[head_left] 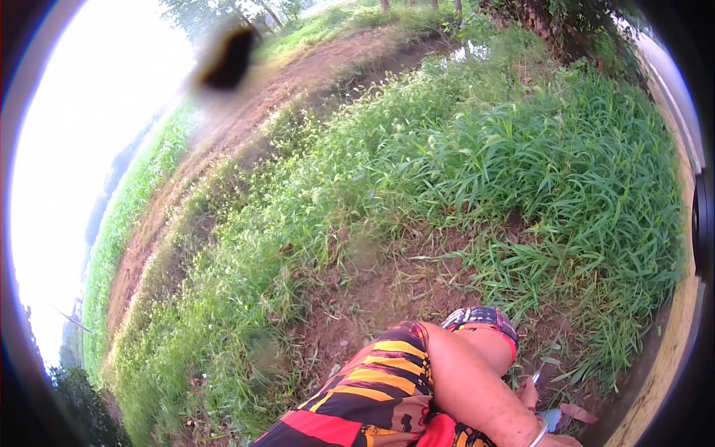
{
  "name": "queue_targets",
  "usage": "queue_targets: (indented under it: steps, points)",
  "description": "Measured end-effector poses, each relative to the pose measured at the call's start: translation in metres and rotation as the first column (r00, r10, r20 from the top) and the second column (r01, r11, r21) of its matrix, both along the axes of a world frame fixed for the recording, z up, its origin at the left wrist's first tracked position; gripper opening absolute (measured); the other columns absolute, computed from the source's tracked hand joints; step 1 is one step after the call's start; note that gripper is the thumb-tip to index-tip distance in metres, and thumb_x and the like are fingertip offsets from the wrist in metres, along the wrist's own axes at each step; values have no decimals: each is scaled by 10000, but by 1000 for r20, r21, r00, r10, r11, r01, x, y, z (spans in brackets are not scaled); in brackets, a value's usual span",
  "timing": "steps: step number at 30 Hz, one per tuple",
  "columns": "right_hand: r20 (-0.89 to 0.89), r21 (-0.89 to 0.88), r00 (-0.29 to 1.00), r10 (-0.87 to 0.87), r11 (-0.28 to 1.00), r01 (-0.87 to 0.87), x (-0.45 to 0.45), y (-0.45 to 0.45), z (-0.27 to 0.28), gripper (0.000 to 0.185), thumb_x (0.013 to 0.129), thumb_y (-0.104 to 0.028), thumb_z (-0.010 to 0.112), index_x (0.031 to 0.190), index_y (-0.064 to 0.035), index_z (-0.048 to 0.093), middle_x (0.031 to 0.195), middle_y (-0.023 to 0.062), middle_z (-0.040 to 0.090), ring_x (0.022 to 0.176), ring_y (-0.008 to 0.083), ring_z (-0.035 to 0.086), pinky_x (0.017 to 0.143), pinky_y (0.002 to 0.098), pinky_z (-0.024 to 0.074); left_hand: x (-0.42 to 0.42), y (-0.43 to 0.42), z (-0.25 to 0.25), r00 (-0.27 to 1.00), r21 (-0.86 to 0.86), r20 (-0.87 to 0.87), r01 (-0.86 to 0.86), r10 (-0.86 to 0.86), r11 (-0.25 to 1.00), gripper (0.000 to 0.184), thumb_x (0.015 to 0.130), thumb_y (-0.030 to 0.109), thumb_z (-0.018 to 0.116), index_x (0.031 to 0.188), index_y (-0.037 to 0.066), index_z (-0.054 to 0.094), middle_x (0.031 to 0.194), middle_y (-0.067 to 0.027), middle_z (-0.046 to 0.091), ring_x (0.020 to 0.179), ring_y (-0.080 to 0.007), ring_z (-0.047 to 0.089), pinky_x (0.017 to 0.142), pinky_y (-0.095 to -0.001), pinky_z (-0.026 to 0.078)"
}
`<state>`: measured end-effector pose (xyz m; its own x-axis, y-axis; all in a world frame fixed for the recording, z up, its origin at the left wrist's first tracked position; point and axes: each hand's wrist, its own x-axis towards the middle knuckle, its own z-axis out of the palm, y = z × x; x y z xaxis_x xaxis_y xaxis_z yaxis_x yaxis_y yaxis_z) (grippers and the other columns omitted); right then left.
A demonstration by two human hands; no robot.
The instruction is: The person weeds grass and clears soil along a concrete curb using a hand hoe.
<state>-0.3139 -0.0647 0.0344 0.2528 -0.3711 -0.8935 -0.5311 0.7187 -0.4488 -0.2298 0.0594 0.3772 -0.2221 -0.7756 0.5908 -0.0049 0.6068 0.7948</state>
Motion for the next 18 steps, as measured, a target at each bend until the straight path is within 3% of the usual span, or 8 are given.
queue_targets:
  steps: [2, 4, 7, 10, 11, 13, 16, 18]
  points:
    - [61, -107, 998, 2, 994, 5, -4, -10, -4, 338, 853, -449, 513, 691, -165, 428, 455, -50, 294, 341, 98, 294, 311, 304, 267, -3, -1, -2, 1000, -12, 2, 15, -15, 1000, 210, 824, 265, 514, 797, 61, 561, 661, -175, 581, 666, -376, 576, 550, -460, 426]
    - [121, -120, 981, -153, 978, 168, 19, -20, 30, 321, 859, -420, 524, 705, -158, 419, 481, -59, 299, 344, 82, 273, 311, 275, 252, -4, -3, -4, 998, -14, -9, 70, -70, 997, 204, 834, 270, 515, 863, 74, 565, 691, -174, 595, 683, -368, 584, 564, -458, 435]
    - [328, -382, 933, -147, 883, 273, 38, -29, 79, 295, 881, -368, 528, 725, -157, 392, 517, -59, 310, 361, 57, 271, 310, 225, 239, -1, -2, -2, 996, 16, 29, 86, -87, 996, 212, 837, 277, 526, 935, 93, 566, 725, -167, 614, 703, -361, 593, 586, -455, 449]
    - [524, -336, 844, -112, 883, 326, 48, -46, 109, 246, 910, -327, 495, 766, -144, 416, 532, -43, 354, 396, 58, 329, 336, 222, 278, 1, 0, -1, 997, 57, 23, 73, -74, 996, 227, 833, 285, 539, 939, 89, 585, 737, -164, 625, 715, -359, 601, 606, -453, 460]
    - [524, -338, 844, -114, 882, 329, 55, -48, 122, 246, 910, -327, 495, 766, -144, 416, 532, -43, 354, 396, 58, 329, 336, 222, 278, 3, 1, 1, 997, 56, 24, 76, -77, 996, 227, 833, 285, 539, 939, 89, 585, 737, -164, 625, 715, -359, 601, 606, -453, 460]
    - [504, -518, 862, -47, 783, 345, 61, -53, 141, 251, 899, -348, 514, 764, -155, 426, 541, -43, 380, 395, 58, 334, 334, 220, 269, 7, 1, 4, 992, 116, 58, 108, -116, 987, 233, 827, 287, 546, 893, 72, 608, 735, -169, 626, 716, -361, 603, 616, -455, 463]
    - [496, -530, 867, -49, 774, 346, 56, -58, 120, 263, 899, -351, 514, 753, -157, 413, 536, -46, 370, 395, 60, 336, 332, 222, 273, 10, 1, 10, 980, 185, 121, 136, -160, 973, 239, 815, 288, 557, 855, 64, 632, 742, -175, 629, 722, -357, 608, 628, -446, 473]
    - [432, -461, 899, -74, 838, 291, 44, -43, 72, 285, 901, -344, 509, 726, -156, 384, 498, -43, 349, 369, 73, 328, 328, 230, 266, 7, 0, 8, 982, 176, 111, 131, -152, 976, 237, 810, 288, 562, 852, 68, 638, 747, -174, 632, 724, -353, 611, 633, -441, 478]
